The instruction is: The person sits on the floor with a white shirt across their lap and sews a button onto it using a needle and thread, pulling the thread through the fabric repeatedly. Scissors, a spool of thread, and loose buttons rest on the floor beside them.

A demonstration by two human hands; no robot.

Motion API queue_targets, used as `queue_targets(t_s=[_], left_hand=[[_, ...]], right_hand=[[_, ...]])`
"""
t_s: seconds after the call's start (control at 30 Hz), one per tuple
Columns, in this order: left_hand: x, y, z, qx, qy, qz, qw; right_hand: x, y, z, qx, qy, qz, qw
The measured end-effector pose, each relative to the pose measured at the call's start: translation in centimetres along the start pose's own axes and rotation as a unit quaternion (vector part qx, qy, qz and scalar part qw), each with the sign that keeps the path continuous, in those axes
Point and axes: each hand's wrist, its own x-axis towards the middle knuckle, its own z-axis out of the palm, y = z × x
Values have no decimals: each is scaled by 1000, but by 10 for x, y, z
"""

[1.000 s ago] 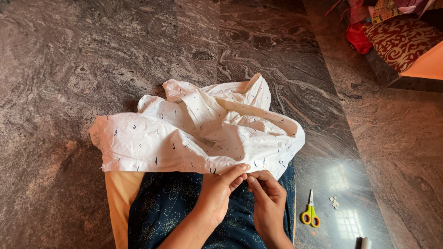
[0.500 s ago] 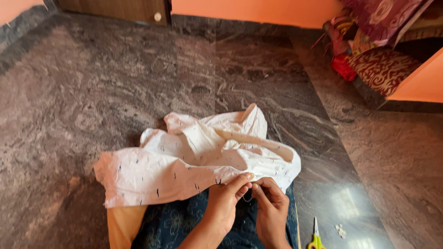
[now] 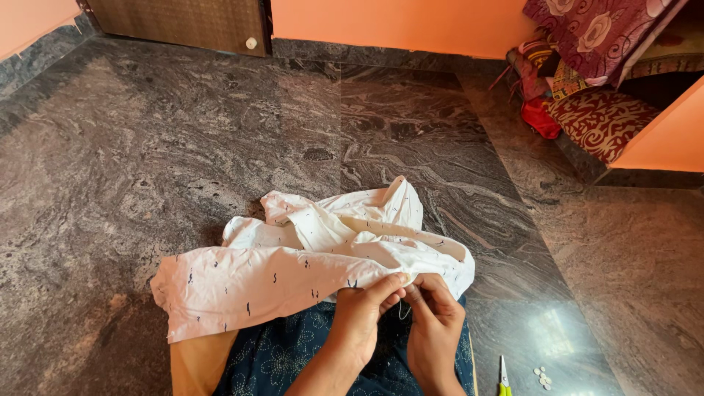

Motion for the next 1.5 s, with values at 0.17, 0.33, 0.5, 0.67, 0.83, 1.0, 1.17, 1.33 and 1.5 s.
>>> queue_targets(t_s=[0.17,0.33,0.5,0.67,0.83,1.0,1.17,1.33,1.5], left_hand=[[-2,-1,0,-2,-3,5,1000],[-3,-8,-2,4,-1,-5,1000],[5,-11,-6,-3,4,-16,1000],[14,-5,-8,31,-10,25,999],[24,4,-9,108,-16,67,992],[34,11,-8,136,-31,115,983],[43,6,-9,152,-57,143,976],[64,-6,-14,199,-63,182,961],[78,4,-31,201,18,176,963]], right_hand=[[-7,5,2,-62,24,-45,997],[-13,6,2,-71,46,-106,991],[-10,-7,8,-112,6,-105,988],[6,-29,23,-352,-20,-242,904],[18,-38,32,-424,-29,-267,865],[26,-30,32,-418,-43,-308,854],[32,-25,27,-397,-38,-336,853],[36,-34,29,-370,-21,-374,850],[42,-52,26,-203,21,-405,891]])
